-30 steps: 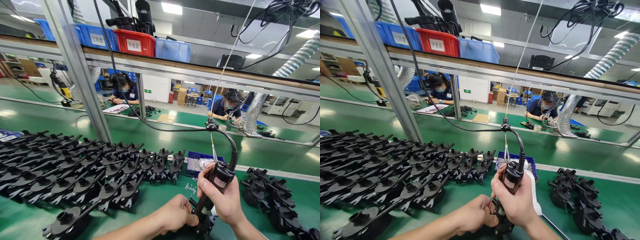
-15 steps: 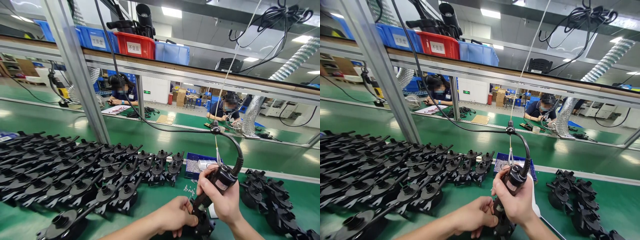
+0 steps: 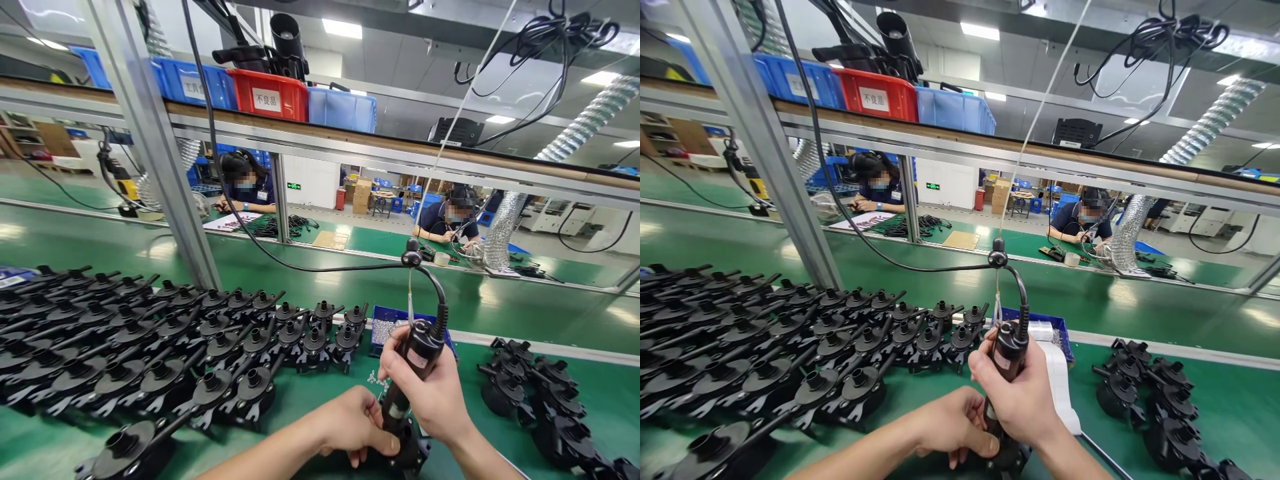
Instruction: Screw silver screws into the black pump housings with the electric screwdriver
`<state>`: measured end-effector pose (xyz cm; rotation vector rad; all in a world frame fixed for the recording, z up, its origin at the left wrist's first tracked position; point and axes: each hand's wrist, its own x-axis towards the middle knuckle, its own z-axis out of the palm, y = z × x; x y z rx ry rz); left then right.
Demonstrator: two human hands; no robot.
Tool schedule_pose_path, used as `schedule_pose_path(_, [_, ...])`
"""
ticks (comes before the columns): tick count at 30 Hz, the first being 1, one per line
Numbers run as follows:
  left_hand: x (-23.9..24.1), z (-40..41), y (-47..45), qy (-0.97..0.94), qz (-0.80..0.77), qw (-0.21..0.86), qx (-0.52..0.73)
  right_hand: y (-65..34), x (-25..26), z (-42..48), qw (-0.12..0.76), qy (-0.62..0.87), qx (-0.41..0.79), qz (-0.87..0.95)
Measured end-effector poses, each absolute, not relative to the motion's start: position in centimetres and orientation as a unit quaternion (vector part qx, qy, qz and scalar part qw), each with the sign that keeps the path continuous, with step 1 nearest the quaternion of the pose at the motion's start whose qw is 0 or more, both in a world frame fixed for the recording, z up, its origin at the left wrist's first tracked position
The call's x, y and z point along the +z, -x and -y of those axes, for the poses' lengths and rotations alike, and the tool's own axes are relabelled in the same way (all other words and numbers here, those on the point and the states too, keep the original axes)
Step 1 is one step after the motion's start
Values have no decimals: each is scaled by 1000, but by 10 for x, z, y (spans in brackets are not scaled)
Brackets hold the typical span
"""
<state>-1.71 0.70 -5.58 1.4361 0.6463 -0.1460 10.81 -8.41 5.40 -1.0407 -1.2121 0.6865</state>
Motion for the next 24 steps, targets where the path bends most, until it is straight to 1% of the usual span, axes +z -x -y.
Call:
schedule_pose_path(2, [-57, -7, 16, -642, -290, 706, -64, -103, 54, 85, 646, 495, 246, 526])
schedule_pose_path(4, [-59, -7, 16, -642, -282, 712, -50, -102, 51, 85, 638, 469, 250, 557])
schedule_pose_path(6, [-60, -6, 16, -638, -276, 718, -35, -105, 47, 84, 641, 398, 320, 573])
schedule_pose_path(9, [-62, -5, 16, -625, -280, 728, -35, -110, 42, 79, 662, 273, 464, 521])
schedule_pose_path(11, [-62, -4, 16, -619, -291, 728, -45, -113, 40, 77, 672, 221, 513, 486])
schedule_pose_path(16, [-59, -3, 15, -623, -313, 715, -47, -113, 39, 77, 708, 201, 489, 468])
schedule_pose_path(21, [-55, -2, 17, -626, -305, 717, -45, -114, 40, 79, 685, 194, 520, 473])
schedule_pose_path(24, [-55, -1, 18, -632, -296, 716, -34, -113, 40, 78, 698, 193, 508, 466])
